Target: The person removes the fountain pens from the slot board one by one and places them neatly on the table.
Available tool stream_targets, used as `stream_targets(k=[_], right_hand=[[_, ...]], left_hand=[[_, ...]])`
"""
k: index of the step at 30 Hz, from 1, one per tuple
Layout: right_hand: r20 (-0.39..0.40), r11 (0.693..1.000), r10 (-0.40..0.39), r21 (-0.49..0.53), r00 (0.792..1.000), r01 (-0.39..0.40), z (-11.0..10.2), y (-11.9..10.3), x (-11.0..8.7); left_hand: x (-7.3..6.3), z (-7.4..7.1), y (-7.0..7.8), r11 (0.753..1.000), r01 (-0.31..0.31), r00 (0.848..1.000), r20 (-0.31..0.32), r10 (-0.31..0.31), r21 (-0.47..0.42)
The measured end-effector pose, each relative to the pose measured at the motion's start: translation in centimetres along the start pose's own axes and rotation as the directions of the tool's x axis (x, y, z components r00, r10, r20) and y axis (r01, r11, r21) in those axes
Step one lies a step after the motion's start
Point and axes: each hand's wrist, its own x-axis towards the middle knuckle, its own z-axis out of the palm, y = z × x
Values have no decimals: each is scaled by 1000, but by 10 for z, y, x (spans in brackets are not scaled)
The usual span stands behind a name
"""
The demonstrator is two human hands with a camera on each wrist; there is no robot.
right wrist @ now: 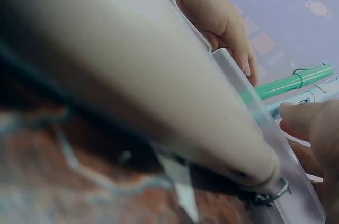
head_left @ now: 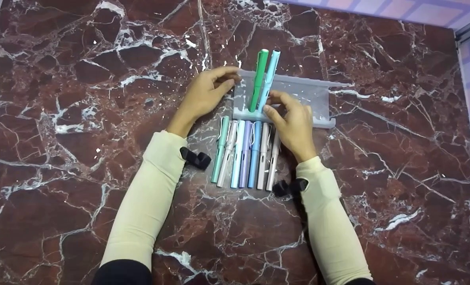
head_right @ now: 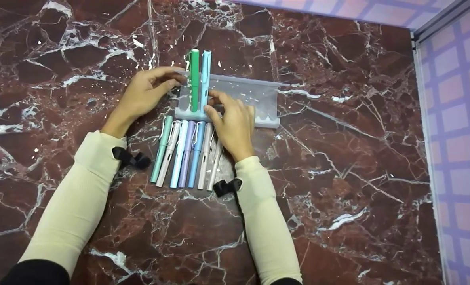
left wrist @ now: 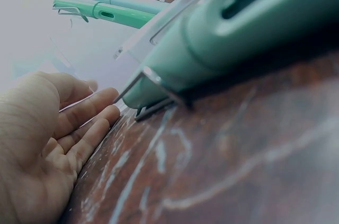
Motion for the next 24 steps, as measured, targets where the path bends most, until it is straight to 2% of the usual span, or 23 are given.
stream_targets(k=[7, 14, 24], right_hand=[[17, 999, -14, -39, 1000, 14, 0, -1, -1], [34, 998, -20, -53, 999, 22, 1, 0, -1], [52, 998, 3, -61, 999, 0, 1, -1, -1]], left_hand=[[1, 1, -1, 1000, -5, 1000, -4, 5, -1], [-1, 0, -1, 1000, 18, 1000, 0, -18, -23], [-2, 0, 1, 999, 47, 999, 5, -47, -2]])
